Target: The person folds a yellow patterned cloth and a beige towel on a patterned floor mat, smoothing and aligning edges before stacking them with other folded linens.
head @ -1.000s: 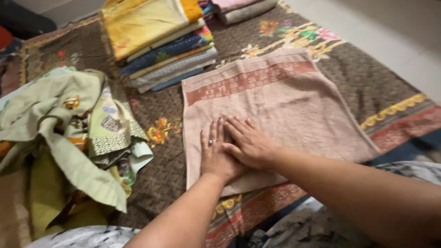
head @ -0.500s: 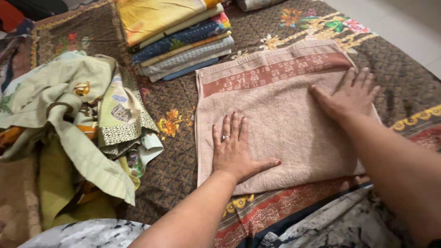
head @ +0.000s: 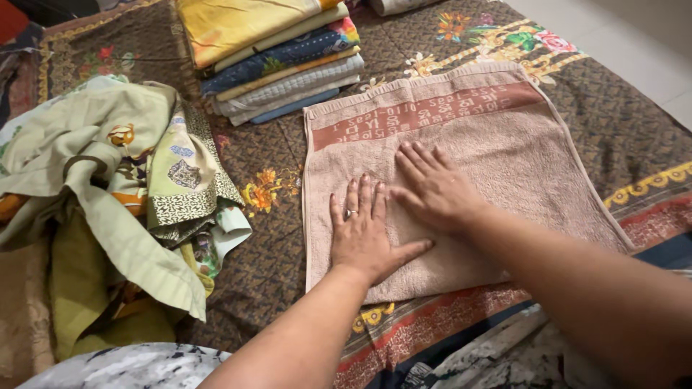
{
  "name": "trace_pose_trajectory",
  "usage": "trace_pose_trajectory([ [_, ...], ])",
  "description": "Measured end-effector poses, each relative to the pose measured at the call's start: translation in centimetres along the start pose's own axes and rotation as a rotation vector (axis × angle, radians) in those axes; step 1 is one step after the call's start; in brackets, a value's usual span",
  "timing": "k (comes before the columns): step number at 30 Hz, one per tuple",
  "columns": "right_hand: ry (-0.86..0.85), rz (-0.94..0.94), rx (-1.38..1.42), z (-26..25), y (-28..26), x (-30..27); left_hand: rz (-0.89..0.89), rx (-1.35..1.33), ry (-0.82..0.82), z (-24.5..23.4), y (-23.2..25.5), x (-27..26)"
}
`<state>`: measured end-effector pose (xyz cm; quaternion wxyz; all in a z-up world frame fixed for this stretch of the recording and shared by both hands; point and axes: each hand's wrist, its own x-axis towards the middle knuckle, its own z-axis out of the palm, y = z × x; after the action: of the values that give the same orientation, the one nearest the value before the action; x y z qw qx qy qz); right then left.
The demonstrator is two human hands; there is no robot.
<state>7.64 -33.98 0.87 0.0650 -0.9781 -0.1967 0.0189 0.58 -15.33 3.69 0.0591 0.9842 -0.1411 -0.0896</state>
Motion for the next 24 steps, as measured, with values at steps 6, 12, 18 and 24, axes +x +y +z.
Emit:
trace_pose_trajectory([
  [6,0.029,0.582,-0.086,-4.0,9.2,-1.2,0.001,-0.029,0.089,-0.5,0.0,-0.4],
  [12,0.15,0.619,-0.018,-1.4,10.8,-1.2,-0.042,-0.17,0.043,-1.8,0.7,0.4],
  [18,0.281,0.539,-0.05,-0.9,10.8,-1.3,-0.007,-0.216,0.171,-0.5,4.3,4.7],
  [24,0.282,0.555,-0.033,-0.9,10.2,-1.3,0.311,-0.158,0.122,-0.6,6.5,10.8],
])
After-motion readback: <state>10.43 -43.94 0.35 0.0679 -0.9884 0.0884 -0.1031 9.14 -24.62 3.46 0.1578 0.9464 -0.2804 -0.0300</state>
